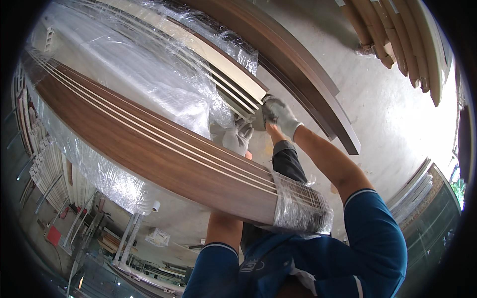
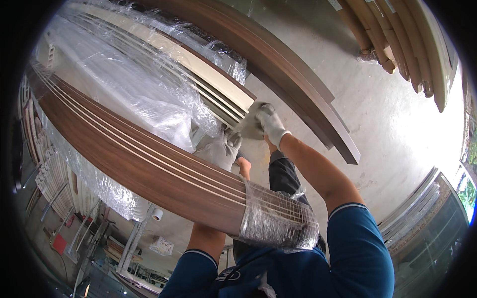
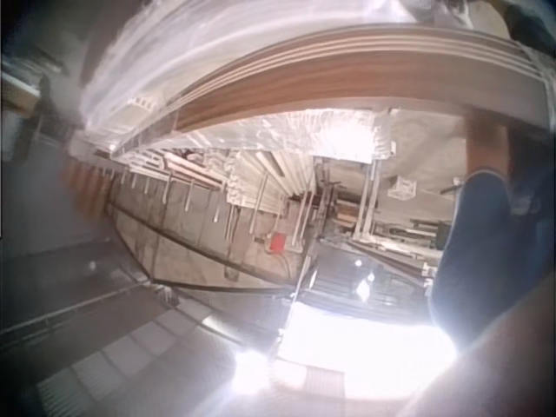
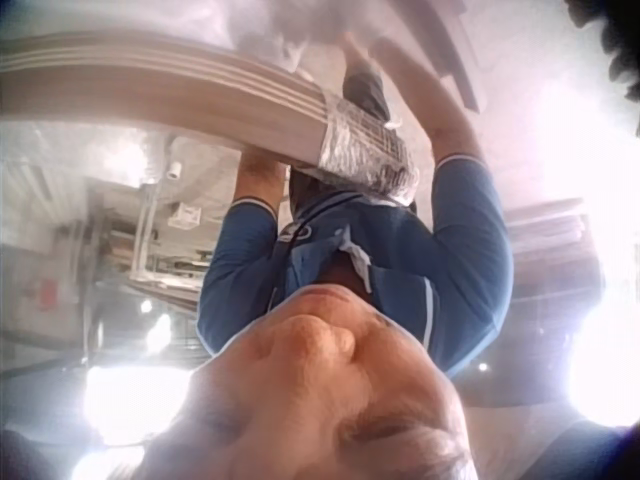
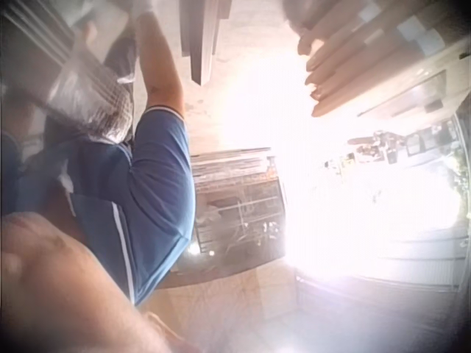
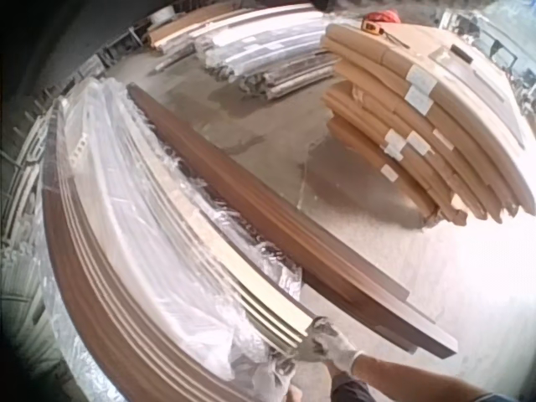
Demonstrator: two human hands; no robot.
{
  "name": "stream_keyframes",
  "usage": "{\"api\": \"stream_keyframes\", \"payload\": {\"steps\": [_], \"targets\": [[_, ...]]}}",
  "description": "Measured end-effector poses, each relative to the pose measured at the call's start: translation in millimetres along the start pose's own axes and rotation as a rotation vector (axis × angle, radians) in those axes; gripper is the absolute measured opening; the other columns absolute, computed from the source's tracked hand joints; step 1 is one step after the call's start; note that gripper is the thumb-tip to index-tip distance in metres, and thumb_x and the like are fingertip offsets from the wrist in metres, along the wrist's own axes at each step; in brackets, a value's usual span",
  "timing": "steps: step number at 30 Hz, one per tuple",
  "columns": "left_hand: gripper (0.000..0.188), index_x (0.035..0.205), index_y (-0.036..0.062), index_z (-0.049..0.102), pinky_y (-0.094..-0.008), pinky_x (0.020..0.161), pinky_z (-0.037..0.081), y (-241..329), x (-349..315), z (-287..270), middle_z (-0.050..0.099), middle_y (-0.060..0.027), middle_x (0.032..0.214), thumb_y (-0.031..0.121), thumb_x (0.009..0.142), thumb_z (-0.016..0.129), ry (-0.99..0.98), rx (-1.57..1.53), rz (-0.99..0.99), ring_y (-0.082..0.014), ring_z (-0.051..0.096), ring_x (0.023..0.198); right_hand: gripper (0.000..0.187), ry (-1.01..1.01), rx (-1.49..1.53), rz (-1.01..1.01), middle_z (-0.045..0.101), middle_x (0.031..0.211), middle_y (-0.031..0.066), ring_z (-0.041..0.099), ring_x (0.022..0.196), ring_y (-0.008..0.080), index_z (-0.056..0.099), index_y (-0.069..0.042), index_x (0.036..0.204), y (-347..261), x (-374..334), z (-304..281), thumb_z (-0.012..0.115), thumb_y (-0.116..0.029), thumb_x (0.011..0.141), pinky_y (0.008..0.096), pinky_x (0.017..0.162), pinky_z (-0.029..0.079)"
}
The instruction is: The person stacks long wooden planks on a metal rack and wraps them with clear plastic film. They repeatedly pick up planks, align them, and roll the film around the stack to secure it.
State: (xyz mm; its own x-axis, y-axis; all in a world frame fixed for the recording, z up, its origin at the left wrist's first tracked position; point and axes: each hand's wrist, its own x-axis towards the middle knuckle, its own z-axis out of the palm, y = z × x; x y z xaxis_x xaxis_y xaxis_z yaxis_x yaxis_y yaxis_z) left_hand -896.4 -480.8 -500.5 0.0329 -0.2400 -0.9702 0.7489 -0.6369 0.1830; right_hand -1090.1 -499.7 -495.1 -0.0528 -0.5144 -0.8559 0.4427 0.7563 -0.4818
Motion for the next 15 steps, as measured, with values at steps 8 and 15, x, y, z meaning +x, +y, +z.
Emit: {"api": "stream_keyframes", "payload": {"steps": [8,15], "targets": [[0.033,0.114,0.0095,0.063,-0.0393,0.061,0.051,-12.1,44.6,-69.6,0.067,-0.0075,0.078,0.039,0.1,0.056,-0.005,0.928,0.07,-0.0226,0.061,0.062,0.031,-0.354,-0.474,0.27,0.07,0.1,0.0029,0.067,0.078,0.0116,0.068,-0.012,0.123,25.8,21.0,8.9,0.069,-0.027,0.096,0.0281,0.066,0.055],[0.034,0.102,0.0137,0.065,-0.0296,0.047,0.047,83.8,43.8,-114.2,0.065,-0.0032,0.071,0.047,0.1,0.06,0.199,0.446,-0.048,-0.0147,0.055,0.05,0.022,0.013,-0.685,-0.223,0.072,0.083,0.0047,0.068,0.08,0.0138,0.074,-0.007,0.108,-5.5,3.1,-12.2,0.068,-0.024,0.094,0.0302,0.072,0.054]]}}
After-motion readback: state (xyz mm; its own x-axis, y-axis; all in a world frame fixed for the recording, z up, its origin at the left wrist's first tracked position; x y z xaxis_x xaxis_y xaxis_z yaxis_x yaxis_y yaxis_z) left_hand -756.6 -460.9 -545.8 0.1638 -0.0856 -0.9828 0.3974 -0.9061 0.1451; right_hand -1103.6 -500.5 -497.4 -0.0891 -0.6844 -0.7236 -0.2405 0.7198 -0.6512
